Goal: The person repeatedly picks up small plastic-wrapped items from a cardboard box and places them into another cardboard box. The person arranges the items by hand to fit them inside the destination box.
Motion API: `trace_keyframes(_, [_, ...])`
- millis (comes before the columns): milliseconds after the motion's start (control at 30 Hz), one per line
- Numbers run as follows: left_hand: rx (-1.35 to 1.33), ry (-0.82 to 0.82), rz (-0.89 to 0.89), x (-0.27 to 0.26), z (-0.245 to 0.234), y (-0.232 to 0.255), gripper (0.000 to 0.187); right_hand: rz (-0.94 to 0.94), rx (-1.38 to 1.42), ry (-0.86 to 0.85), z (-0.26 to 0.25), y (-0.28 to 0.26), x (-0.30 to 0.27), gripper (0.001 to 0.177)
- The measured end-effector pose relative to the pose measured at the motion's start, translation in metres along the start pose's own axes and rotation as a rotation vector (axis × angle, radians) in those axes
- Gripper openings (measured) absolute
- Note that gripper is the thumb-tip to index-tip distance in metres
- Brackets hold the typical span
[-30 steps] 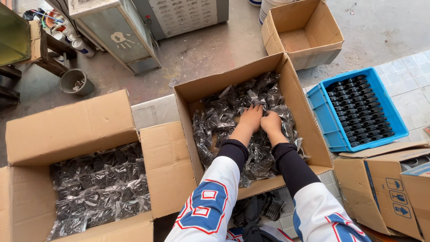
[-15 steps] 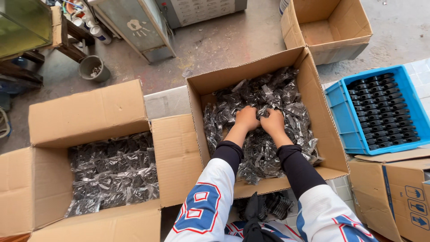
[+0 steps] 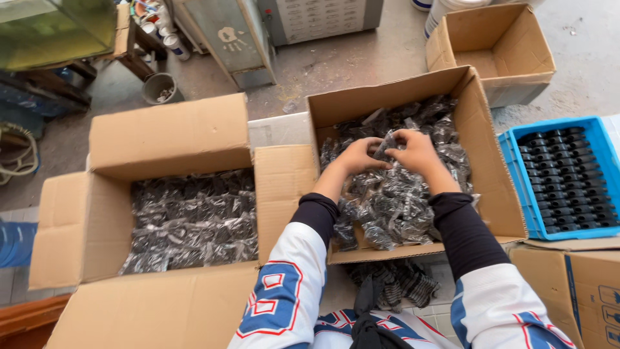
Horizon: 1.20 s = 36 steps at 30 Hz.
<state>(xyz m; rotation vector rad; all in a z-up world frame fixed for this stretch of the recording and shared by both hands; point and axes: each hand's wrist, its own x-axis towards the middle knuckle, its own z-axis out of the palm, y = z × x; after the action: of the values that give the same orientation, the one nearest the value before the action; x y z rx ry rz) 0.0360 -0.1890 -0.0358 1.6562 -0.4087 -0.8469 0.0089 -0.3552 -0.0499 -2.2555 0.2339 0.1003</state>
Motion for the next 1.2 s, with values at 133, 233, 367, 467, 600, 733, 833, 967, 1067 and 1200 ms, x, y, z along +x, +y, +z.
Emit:
trace_keyframes(133, [0.086, -0.016, 0.006, -0.046, -0.048, 0.032, 0.058, -0.046, 0.174, -0.126, 0.006, -0.06, -0.015, 0.035])
trace_keyframes(233, [0.222, 0.007, 0.025, -0.092, -0.093, 0.033, 0.055, -0.072, 0.279, -0.214, 0.035, -0.098, -0.019, 0.032])
trace_keyframes(367, [0.254, 0.013, -0.023, -0.179, -0.152, 0.015, 0.055, -0.175, 0.33, -0.291, 0.104, -0.159, -0.031, 0.031])
trace_keyframes(467, [0.481, 0.096, -0.161, -0.25, -0.189, -0.019, 0.046, -0.259, 0.197, -0.402, 0.177, -0.197, -0.046, 0.036])
trace_keyframes(600, [0.814, 0.179, -0.329, -0.327, -0.228, -0.066, 0.044, -0.411, -0.186, -0.532, 0.275, -0.239, -0.078, 0.039])
trace_keyframes(733, [0.933, 0.109, -0.297, -0.38, -0.255, -0.12, 0.04, -0.565, -0.284, -0.669, 0.344, -0.257, -0.102, 0.034])
trace_keyframes(833, [0.988, 0.019, -0.269, -0.408, -0.271, -0.155, 0.043, -0.707, -0.272, -0.717, 0.381, -0.255, -0.115, 0.031])
trace_keyframes(967, [1.095, -0.176, -0.129, -0.421, -0.292, -0.193, 0.047, -1.305, -0.317, -0.595, 0.404, -0.246, -0.117, 0.022])
trace_keyframes(1067, [1.121, -0.398, -0.186, -0.416, -0.303, -0.204, 0.043, -1.497, -0.358, -0.73, 0.411, -0.237, -0.117, 0.018])
trace_keyframes(1200, [1.358, -0.678, -0.113, -0.409, -0.314, -0.218, 0.05, -1.478, -0.434, -0.949, 0.419, -0.23, -0.112, 0.026])
